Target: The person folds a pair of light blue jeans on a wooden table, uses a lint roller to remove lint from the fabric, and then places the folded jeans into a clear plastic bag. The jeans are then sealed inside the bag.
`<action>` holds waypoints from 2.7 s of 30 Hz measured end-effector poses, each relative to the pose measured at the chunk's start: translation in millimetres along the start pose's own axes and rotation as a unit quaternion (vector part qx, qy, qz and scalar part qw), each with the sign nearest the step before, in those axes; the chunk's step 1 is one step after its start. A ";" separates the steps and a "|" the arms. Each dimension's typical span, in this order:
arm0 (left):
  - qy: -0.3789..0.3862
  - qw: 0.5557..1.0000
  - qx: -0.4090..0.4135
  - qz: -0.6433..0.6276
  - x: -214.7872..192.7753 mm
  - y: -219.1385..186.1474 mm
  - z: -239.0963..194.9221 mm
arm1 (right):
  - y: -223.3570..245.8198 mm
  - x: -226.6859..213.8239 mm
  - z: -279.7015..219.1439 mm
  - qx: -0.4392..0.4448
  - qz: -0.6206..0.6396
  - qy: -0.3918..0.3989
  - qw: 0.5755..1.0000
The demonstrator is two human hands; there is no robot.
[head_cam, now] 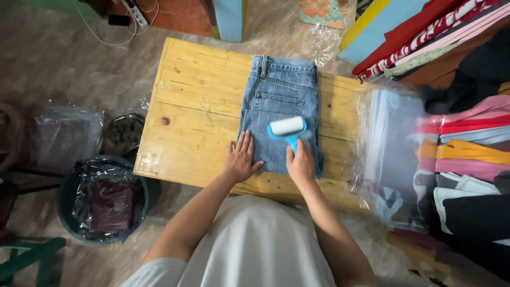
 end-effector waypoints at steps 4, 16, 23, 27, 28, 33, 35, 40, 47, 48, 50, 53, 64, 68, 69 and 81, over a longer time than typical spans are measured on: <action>0.009 1.000 -0.002 -0.008 -3.2 3.2 -0.1 | -7.1 -16.6 -65.3 0.035 0.046 0.110 0.992; -0.221 0.974 -0.022 -0.033 15.7 36.1 -5.5 | 9.0 24.0 -64.6 -0.021 0.044 0.087 0.995; -0.190 0.960 -0.045 -0.201 62.3 67.0 5.8 | 68.2 60.3 31.7 -0.090 0.071 0.020 0.993; -0.151 0.942 -0.126 -0.272 76.6 78.3 8.3 | 63.2 44.9 5.1 -0.108 0.086 0.067 0.988; -0.151 0.942 -0.127 -0.273 70.8 76.4 8.1 | 47.5 38.9 -18.0 -0.109 0.085 0.067 0.988; -0.099 0.925 -0.144 -0.336 40.7 67.7 1.8 | -8.9 -31.8 -104.2 0.068 0.030 0.266 0.961; -0.091 0.924 -0.149 -0.340 36.6 68.6 -1.7 | -18.7 -36.7 -113.0 0.094 0.026 0.301 0.949; -0.089 0.917 -0.147 -0.360 48.4 76.1 5.6 | 2.2 -8.5 -95.4 0.072 0.054 0.323 0.942; -0.038 0.902 -0.177 -0.393 77.3 98.4 22.4 | 49.2 46.6 -47.6 -0.139 0.050 0.146 0.978; -0.039 0.900 -0.174 -0.398 83.9 100.7 26.3 | 45.1 49.9 -48.7 -0.149 0.038 0.130 0.980; -0.024 0.931 -0.175 -0.319 62.5 92.2 21.1 | 33.0 16.4 -57.6 -0.145 0.025 0.102 0.984; -0.019 0.961 -0.190 -0.199 35.5 77.2 10.2 | -20.3 -24.2 -80.7 -0.156 -0.058 0.045 0.985; -0.089 0.984 0.149 -0.037 -4.0 -2.3 0.0 | -179.0 -99.6 -120.3 0.033 -0.109 -0.126 0.985; -0.005 0.993 0.110 0.039 -1.2 -15.5 1.5 | -234.8 -61.3 -102.0 0.121 -0.229 -0.184 0.948; 0.000 0.993 0.105 0.056 0.5 -17.0 2.3 | -246.5 -50.3 -97.1 0.169 -0.225 -0.149 0.948; 0.067 0.991 0.110 0.026 2.5 0.7 13.9 | 22.2 -45.6 -39.0 -0.175 -0.195 0.227 0.938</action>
Point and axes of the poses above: each hand's wrist, its own z-axis towards the middle knuckle, its own x-axis out of the palm, y = z × x, the point moved 4 cm from there along z, towards the middle knuckle, and after that the axes turned 4 degrees about -y, right-handed, at the moved point
